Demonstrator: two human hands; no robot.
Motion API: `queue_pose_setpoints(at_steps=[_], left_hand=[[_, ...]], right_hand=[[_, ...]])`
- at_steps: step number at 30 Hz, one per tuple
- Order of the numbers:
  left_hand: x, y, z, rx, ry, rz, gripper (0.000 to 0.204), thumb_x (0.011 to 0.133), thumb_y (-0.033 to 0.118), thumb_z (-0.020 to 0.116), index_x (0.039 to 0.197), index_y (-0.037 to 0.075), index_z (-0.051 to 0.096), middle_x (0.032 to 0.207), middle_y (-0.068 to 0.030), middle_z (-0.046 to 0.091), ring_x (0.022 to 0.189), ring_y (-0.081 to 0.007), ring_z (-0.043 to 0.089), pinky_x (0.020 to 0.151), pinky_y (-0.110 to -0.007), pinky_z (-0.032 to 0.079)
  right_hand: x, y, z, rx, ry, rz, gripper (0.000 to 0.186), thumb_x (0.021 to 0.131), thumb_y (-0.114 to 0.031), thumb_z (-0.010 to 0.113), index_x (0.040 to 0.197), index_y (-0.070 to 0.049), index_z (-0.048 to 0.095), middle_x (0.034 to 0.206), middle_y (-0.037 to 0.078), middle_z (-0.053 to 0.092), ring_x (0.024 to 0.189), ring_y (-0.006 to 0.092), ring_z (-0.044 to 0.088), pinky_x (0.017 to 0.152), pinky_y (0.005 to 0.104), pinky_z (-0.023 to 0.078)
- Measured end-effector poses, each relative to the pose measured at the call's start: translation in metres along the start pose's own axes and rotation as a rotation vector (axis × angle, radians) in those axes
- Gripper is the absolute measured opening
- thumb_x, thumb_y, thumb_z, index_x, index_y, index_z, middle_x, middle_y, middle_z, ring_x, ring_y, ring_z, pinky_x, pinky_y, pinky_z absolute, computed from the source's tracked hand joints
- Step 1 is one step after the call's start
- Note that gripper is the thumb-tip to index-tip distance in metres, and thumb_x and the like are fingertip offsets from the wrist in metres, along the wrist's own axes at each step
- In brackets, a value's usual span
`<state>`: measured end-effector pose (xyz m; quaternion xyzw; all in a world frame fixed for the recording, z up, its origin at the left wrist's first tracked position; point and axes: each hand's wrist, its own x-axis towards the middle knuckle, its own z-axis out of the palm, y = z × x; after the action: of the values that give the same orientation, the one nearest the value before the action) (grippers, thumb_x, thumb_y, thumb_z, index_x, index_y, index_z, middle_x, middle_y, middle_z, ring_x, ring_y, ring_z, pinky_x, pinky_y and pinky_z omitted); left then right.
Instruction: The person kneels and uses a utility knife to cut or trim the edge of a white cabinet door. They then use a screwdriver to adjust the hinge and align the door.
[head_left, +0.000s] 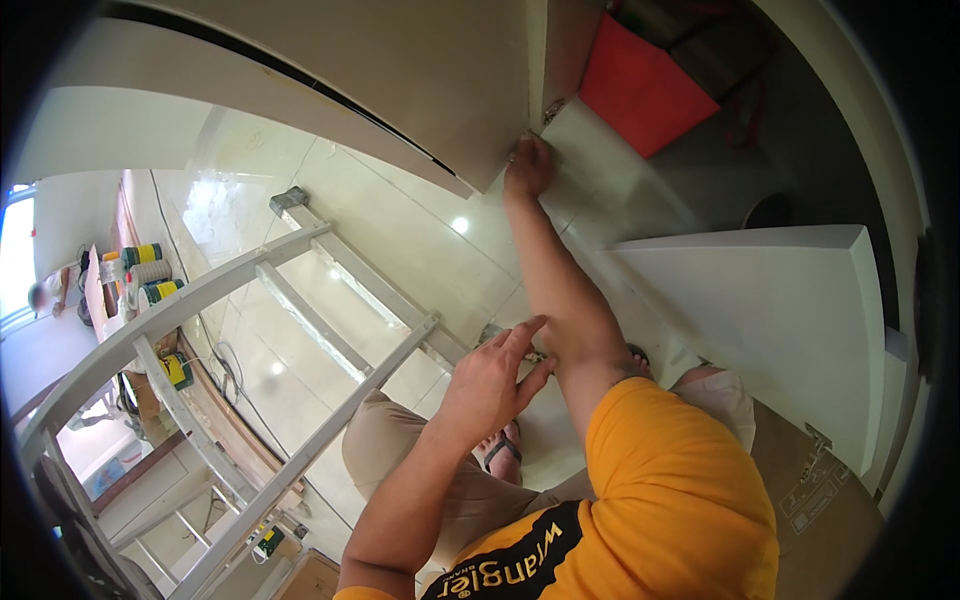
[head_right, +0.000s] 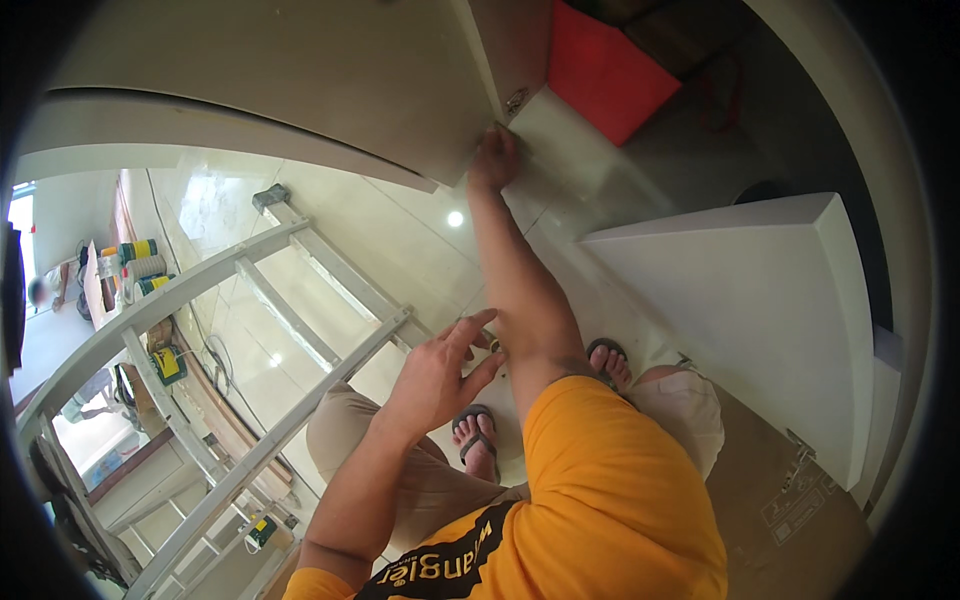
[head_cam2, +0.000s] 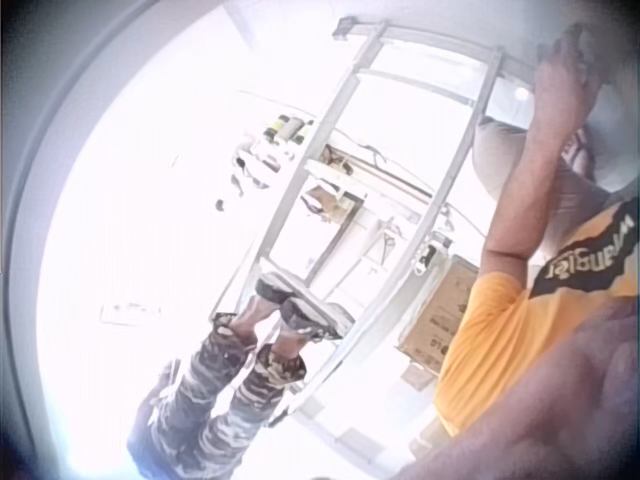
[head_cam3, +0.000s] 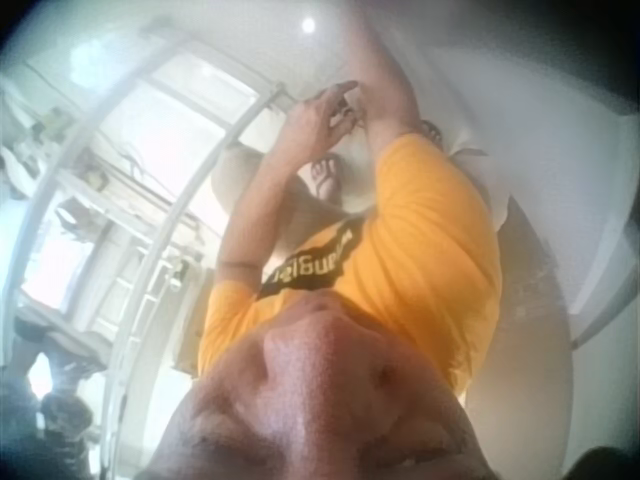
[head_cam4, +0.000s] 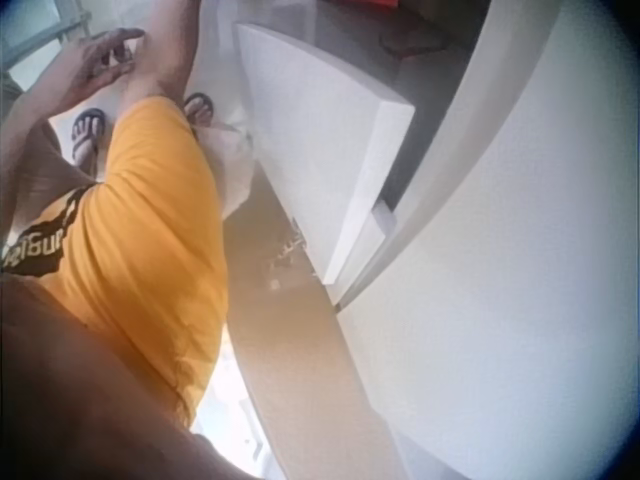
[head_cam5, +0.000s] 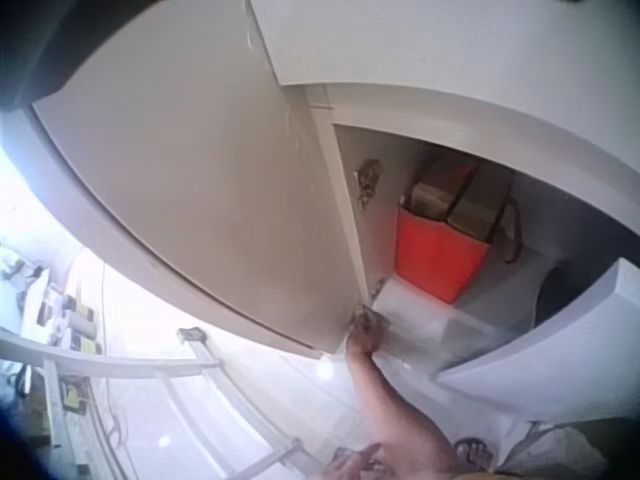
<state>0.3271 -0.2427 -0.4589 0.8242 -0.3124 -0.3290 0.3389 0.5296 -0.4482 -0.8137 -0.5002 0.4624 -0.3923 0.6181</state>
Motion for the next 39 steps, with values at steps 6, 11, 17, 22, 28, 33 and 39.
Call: queue_pose_setpoints(at_steps=[6, 11, 17, 22, 28, 33, 39], left_hand=[[0.0, 0.001, 0.0, 0.01, -0.007, -0.012, 0.056, 0.103, 0.025, 0.078, 0.153, 0.008, 0.06, 0.107, -0.0174, 0.078, 0.096, -0.04, 0.078, 0.084, -0.048, 0.062], [0.002, -0.002, 0.002, 0.004, 0.01, 0.007, 0.057, 0.103, 0.025, 0.078, 0.153, 0.008, 0.059, 0.107, -0.0183, 0.078, 0.095, -0.0404, 0.078, 0.083, -0.048, 0.062], [0.001, -0.004, 0.003, 0.014, 0.006, -0.004, 0.057, 0.103, 0.026, 0.078, 0.154, 0.008, 0.059, 0.108, -0.0188, 0.078, 0.094, -0.0404, 0.078, 0.082, -0.048, 0.062], [-0.001, -0.002, 0.005, 0.01, -0.01, -0.023, 0.057, 0.103, 0.026, 0.078, 0.153, 0.008, 0.059, 0.109, -0.0185, 0.079, 0.087, -0.0384, 0.077, 0.079, -0.047, 0.061], [-0.001, -0.002, 0.004, 0.005, -0.003, -0.029, 0.056, 0.103, 0.026, 0.078, 0.153, 0.009, 0.059, 0.109, -0.0185, 0.079, 0.08, -0.037, 0.076, 0.077, -0.046, 0.061], [-0.001, -0.005, 0.005, 0.012, -0.002, -0.043, 0.057, 0.103, 0.026, 0.078, 0.154, 0.009, 0.059, 0.108, -0.0195, 0.079, 0.085, -0.0385, 0.077, 0.079, -0.047, 0.061], [-0.001, -0.006, 0.007, 0.034, -0.012, -0.045, 0.056, 0.103, 0.025, 0.079, 0.152, 0.008, 0.06, 0.109, -0.0208, 0.079, 0.095, -0.0411, 0.078, 0.083, -0.048, 0.061]], right_hand=[[0.01, -0.041, -0.014, 0.655, -0.101, 0.599, 0.015, 0.11, -0.016, 0.066, 0.121, -0.005, 0.067, 0.101, 0.005, 0.068, 0.077, 0.0185, 0.065, 0.069, 0.0324, 0.058], [0.004, -0.075, -0.012, 0.982, 0.089, 0.824, 0.005, 0.11, -0.011, 0.063, 0.107, -0.006, 0.063, 0.099, 0.006, 0.067, 0.079, 0.0194, 0.066, 0.073, 0.0319, 0.062], [0.018, -0.06, -0.015, 1.146, -0.017, 0.839, 0.006, 0.107, -0.001, 0.057, 0.111, 0.0, 0.061, 0.1, 0.01, 0.07, 0.085, 0.0227, 0.072, 0.075, 0.033, 0.067], [0.032, -0.048, -0.015, 1.161, -0.018, 0.913, 0.014, 0.109, -0.006, 0.054, 0.12, 0.001, 0.061, 0.111, 0.014, 0.071, 0.095, 0.0264, 0.075, 0.078, 0.0348, 0.069], [0.033, -0.036, -0.009, 1.478, 0.012, 0.921, 0.024, 0.116, -0.016, 0.052, 0.131, 0.0, 0.062, 0.117, 0.015, 0.07, 0.097, 0.0269, 0.074, 0.079, 0.0353, 0.07], [0.034, -0.032, -0.006, 1.491, 0.011, 0.902, 0.027, 0.117, -0.019, 0.05, 0.13, -0.001, 0.064, 0.117, 0.014, 0.071, 0.095, 0.0258, 0.072, 0.076, 0.0328, 0.067], [0.035, -0.045, -0.006, 1.519, 0.016, 0.86, 0.023, 0.115, -0.014, 0.051, 0.129, -0.001, 0.064, 0.116, 0.013, 0.071, 0.094, 0.0218, 0.071, 0.078, 0.032, 0.067]])
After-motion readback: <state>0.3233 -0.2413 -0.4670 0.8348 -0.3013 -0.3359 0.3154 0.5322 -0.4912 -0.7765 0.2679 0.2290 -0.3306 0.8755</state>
